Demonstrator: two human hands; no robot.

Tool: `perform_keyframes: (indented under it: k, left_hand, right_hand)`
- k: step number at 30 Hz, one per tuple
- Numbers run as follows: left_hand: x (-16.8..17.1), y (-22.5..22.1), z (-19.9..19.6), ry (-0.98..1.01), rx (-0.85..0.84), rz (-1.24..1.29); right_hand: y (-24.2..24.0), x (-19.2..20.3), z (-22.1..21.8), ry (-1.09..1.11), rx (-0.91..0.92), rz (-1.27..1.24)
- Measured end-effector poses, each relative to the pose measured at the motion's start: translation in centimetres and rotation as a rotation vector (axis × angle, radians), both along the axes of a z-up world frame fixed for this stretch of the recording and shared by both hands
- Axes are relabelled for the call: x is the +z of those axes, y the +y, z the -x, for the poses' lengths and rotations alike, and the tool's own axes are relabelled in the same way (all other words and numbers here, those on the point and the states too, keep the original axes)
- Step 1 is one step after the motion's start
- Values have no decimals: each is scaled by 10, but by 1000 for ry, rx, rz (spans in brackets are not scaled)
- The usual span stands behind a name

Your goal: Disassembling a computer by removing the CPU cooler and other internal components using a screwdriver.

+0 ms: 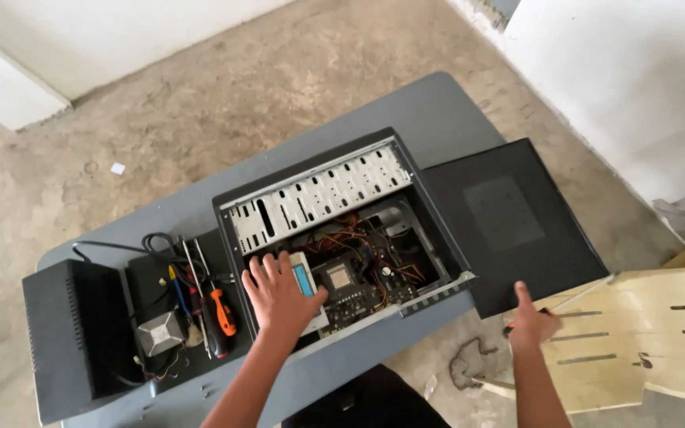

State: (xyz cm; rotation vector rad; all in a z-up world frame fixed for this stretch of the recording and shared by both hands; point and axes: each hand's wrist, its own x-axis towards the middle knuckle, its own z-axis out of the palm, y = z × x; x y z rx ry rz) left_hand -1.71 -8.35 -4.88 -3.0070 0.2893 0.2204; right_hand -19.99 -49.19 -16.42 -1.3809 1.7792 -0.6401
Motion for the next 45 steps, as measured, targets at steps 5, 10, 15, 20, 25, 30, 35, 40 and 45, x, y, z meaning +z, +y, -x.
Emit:
perform_keyframes:
  k: [5, 10, 15, 20, 25, 30, 35, 40, 45]
  left_hand:
    - [-25, -8, 2, -218, -11, 59]
    - [28, -12, 1, -2, 86, 164]
    - [6, 4, 1, -295, -117, 266]
    - [75, 0, 9, -21, 124, 324]
    - [136, -1, 18, -19, 257, 478]
    - [204, 16, 26, 91, 230, 598]
    - [270, 49, 33, 19, 174, 844]
    - [356, 68, 54, -128, 130, 977]
    - [427, 87, 63, -256, 373, 844]
  right_hand:
    - [-45, -110, 5, -173, 100, -222]
    - [-56, -108, 13, -346, 52, -276]
    - [-69, -56, 30, -730, -20, -337]
    - [-104, -25, 60, -887, -5, -181]
    - [-142, 10, 70, -866, 28, -31]
    - [-136, 74, 57, -960, 170, -116]
    - [-99, 132, 17, -927, 293, -239]
    - [-79, 128, -19, -1049, 398, -334]
    - [-55, 116, -59, -947, 483, -306]
